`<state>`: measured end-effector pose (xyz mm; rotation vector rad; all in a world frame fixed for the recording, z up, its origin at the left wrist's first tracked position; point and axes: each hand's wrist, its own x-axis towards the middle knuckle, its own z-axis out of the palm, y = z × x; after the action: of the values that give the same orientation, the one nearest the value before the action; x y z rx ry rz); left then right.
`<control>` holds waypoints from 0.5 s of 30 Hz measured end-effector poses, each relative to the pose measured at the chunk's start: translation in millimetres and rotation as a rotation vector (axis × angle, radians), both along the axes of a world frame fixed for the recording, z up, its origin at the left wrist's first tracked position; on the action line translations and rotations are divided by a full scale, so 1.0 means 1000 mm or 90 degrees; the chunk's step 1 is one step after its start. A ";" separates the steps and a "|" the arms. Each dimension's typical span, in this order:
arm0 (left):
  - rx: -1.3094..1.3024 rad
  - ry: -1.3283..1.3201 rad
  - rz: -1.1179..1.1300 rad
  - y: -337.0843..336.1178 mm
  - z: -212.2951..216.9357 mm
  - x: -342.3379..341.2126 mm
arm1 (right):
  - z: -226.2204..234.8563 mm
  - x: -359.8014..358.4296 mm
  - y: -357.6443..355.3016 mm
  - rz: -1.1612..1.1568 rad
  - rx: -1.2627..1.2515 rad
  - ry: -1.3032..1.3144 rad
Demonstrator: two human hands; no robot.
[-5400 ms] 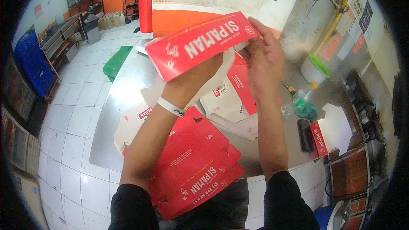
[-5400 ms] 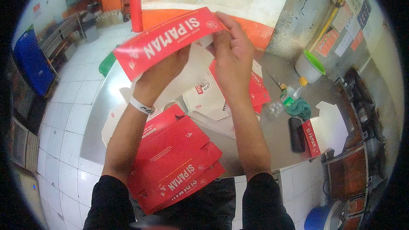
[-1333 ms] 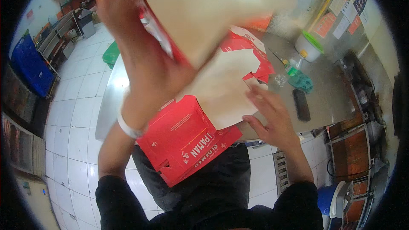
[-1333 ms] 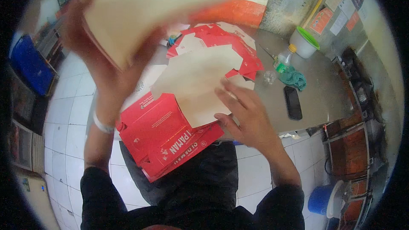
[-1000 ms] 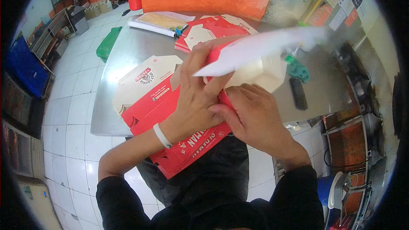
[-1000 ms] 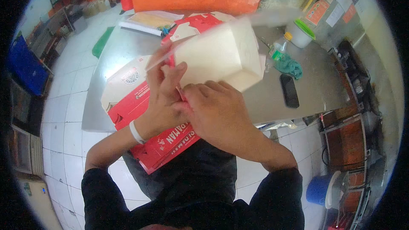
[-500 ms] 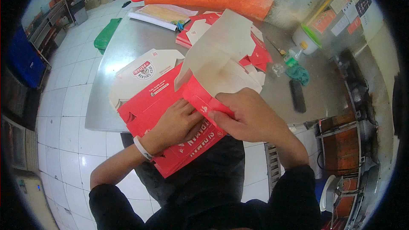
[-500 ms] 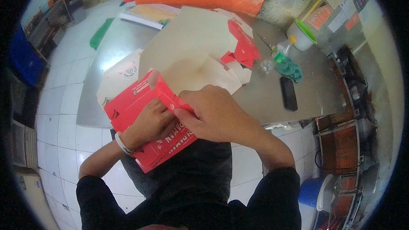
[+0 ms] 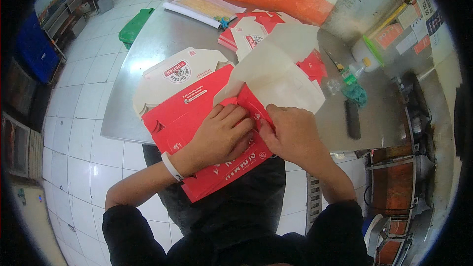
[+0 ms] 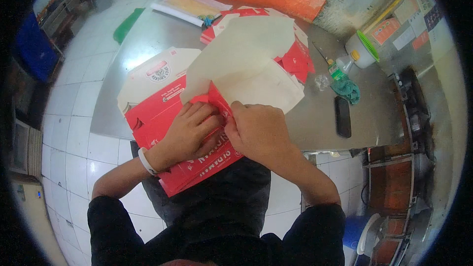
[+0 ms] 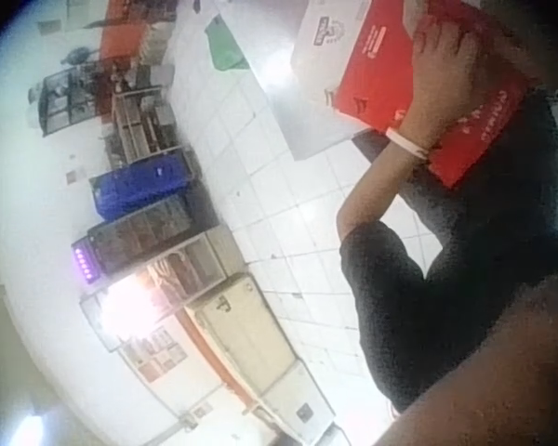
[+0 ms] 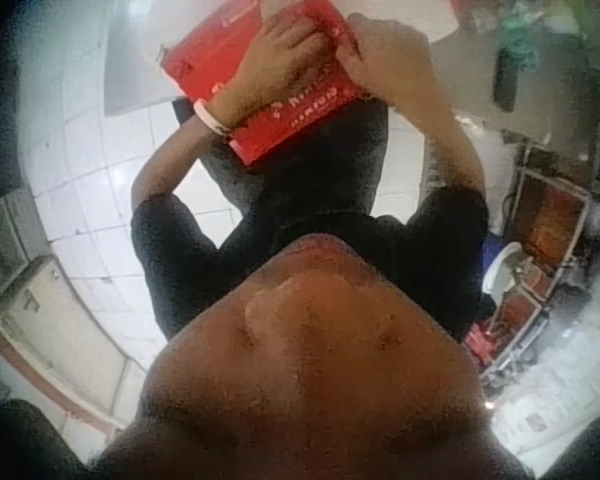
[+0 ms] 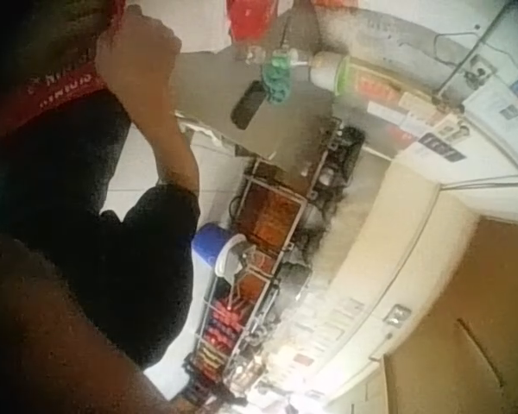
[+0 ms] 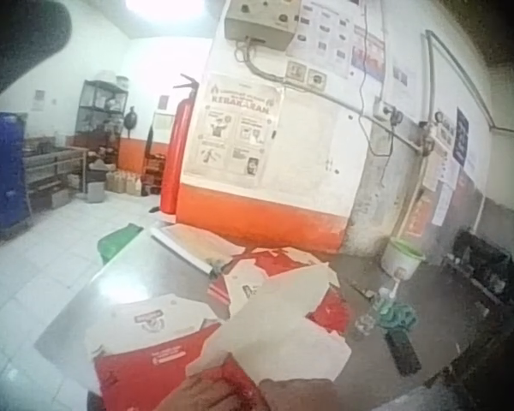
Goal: The recorder folds and assembles several flat cardboard food boxes into their three-dimensional shapes.
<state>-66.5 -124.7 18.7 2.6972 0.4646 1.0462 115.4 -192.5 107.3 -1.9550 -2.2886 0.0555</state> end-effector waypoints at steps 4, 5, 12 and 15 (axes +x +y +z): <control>0.009 0.000 0.014 0.002 -0.002 0.001 | -0.012 0.023 0.010 0.068 0.183 0.134; 0.027 0.002 0.028 0.000 0.001 -0.002 | -0.014 0.034 0.013 0.109 0.325 0.216; 0.021 0.012 0.022 0.000 0.002 0.002 | -0.023 0.152 0.060 -0.311 0.036 0.730; 0.021 0.019 0.020 -0.001 0.000 0.002 | -0.046 0.171 0.062 -0.208 -0.023 0.950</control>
<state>-65.0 -125.5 18.8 2.7466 0.5003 1.0308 286.8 -130.6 61.5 -1.3447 -0.9639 1.0739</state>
